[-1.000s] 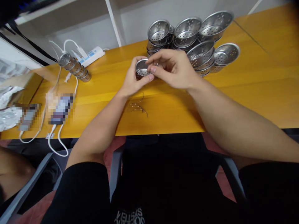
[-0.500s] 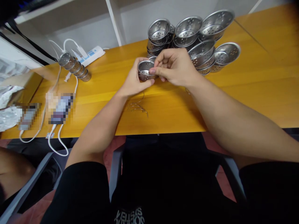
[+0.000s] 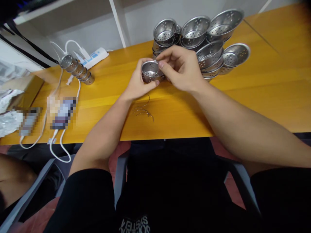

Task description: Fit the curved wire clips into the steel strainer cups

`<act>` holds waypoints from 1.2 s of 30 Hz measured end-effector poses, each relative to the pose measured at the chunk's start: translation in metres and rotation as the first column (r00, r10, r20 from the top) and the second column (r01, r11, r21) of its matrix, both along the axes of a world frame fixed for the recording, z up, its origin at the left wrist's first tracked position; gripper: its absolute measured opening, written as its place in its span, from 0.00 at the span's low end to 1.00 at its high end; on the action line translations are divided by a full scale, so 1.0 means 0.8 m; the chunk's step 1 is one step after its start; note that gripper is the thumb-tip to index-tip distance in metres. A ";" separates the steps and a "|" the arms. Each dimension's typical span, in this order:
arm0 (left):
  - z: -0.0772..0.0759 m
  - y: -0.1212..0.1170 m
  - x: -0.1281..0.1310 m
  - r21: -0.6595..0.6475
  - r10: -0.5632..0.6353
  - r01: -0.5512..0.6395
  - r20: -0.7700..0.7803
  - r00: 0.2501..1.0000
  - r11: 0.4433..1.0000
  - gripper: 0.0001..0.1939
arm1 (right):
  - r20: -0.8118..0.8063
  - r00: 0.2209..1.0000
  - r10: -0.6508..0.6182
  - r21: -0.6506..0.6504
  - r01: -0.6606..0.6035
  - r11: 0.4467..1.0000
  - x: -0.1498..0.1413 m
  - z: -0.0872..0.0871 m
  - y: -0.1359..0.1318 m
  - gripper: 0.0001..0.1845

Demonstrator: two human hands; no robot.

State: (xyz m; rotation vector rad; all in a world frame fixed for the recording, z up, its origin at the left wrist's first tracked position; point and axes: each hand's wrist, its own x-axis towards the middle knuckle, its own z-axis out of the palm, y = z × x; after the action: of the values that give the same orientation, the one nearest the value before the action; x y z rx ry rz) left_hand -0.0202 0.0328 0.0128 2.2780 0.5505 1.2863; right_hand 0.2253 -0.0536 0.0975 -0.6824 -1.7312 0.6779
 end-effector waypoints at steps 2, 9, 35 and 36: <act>-0.002 0.005 -0.002 -0.003 0.011 -0.011 0.000 1.000 1.000 0.61 | 0.040 0.994 -0.101 0.107 0.096 0.990 0.001 0.000 -0.002 0.22; -0.002 0.013 -0.007 0.017 0.042 -0.043 0.026 0.999 0.999 0.59 | 0.183 0.973 -0.140 0.141 0.115 0.983 0.010 0.012 -0.013 0.10; 0.015 -0.001 -0.008 0.002 0.090 -0.091 0.034 0.995 0.996 0.54 | 0.235 0.958 -0.163 0.199 0.116 0.973 0.007 0.000 -0.011 0.08; 0.013 0.002 -0.010 0.009 0.102 -0.103 0.045 0.994 0.995 0.53 | 0.193 0.962 -0.193 0.231 0.147 0.962 0.007 0.002 -0.011 0.08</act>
State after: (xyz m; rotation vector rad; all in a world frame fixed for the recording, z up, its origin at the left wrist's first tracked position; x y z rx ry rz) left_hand -0.0283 0.0343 0.0235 2.2504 0.6537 1.3887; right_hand 0.2306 -0.0628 0.0992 -0.7643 -1.8830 0.2990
